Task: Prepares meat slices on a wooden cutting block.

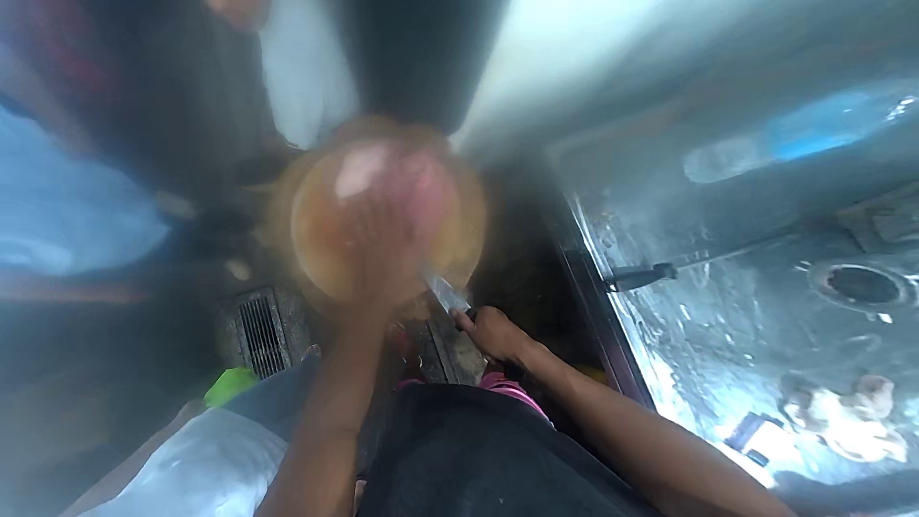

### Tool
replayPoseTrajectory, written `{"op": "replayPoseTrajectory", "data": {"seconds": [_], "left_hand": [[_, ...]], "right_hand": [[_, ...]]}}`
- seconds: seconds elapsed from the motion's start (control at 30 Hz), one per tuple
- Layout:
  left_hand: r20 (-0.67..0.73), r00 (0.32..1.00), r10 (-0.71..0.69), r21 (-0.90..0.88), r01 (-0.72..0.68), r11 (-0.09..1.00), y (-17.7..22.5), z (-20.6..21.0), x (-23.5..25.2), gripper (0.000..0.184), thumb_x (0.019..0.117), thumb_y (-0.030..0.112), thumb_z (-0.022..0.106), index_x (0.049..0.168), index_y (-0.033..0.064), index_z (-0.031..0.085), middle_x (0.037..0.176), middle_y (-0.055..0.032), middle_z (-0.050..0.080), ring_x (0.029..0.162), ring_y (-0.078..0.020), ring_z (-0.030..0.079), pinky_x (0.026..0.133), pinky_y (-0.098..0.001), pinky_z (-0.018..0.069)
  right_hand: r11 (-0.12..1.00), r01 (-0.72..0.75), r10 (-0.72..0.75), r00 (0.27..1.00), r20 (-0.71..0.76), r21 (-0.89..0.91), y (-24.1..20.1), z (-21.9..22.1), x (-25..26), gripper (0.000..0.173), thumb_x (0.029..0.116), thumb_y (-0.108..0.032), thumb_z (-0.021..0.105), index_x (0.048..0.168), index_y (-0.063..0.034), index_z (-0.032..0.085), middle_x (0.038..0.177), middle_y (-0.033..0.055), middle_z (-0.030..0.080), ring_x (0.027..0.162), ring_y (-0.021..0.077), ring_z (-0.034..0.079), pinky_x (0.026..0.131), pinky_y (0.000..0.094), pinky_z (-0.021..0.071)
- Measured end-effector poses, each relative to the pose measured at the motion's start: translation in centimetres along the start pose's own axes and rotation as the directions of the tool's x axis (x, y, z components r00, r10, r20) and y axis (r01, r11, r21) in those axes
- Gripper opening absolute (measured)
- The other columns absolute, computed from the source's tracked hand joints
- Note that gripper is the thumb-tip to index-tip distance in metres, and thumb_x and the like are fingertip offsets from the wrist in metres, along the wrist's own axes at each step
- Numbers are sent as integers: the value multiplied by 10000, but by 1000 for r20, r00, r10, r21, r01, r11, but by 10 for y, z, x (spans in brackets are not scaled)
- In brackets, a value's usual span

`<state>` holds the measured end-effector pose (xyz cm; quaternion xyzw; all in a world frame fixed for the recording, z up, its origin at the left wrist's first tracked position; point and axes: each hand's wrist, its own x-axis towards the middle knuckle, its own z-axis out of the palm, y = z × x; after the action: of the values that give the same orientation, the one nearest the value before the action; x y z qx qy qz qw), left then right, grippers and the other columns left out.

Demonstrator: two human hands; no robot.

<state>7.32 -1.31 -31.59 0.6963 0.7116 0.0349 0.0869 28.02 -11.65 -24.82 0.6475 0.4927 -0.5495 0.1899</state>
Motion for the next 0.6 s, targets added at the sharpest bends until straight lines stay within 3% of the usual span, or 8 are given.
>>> {"op": "replayPoseTrajectory", "data": {"seconds": [0.17,0.3,0.37,0.5,0.6], "left_hand": [[-23,1000,5,-20,-5,1000,-5,7,1,801,1028,688,182,1678,242,40,1740,-23,-120,1599,-325,-84,1227,-708,8],[-31,999,9,-13,-9,1000,-5,-2,-5,749,1048,638,184,1678,254,56,1742,-38,-107,1591,-344,-127,1224,-719,-33],[-42,999,0,-11,-1,1000,-5,-2,-7,751,1048,640,180,1678,254,45,1744,-34,-95,1594,-341,-111,1222,-722,-18],[-55,997,59,-13,-60,998,-3,-9,-21,745,1063,611,197,1676,240,-7,1731,-6,-171,1582,-309,-189,1233,-705,-52],[-61,998,11,-34,-13,999,-7,-13,-24,769,1054,637,200,1672,248,-42,1730,-20,-175,1577,-331,-198,1222,-720,-44]], "right_hand": [[991,117,-117,993,-2,-65,-59,-6,22,710,1050,-669,307,1143,-45,631,917,162,647,741,282,666,695,483,562],[988,86,-90,995,-33,-126,-38,8,13,769,1034,-695,314,1126,-11,654,1053,228,688,984,371,704,856,575,557],[988,74,-78,997,-22,-137,-37,14,7,772,1035,-699,299,1055,-13,655,985,212,681,919,356,705,804,556,562],[978,167,-171,985,-17,-127,-66,18,16,698,1078,-610,292,1150,-17,653,1057,214,684,980,354,697,859,552,544],[979,166,-170,985,-19,-117,-50,32,14,714,1068,-633,295,1159,-22,653,1026,210,686,922,348,703,826,549,558]]}}
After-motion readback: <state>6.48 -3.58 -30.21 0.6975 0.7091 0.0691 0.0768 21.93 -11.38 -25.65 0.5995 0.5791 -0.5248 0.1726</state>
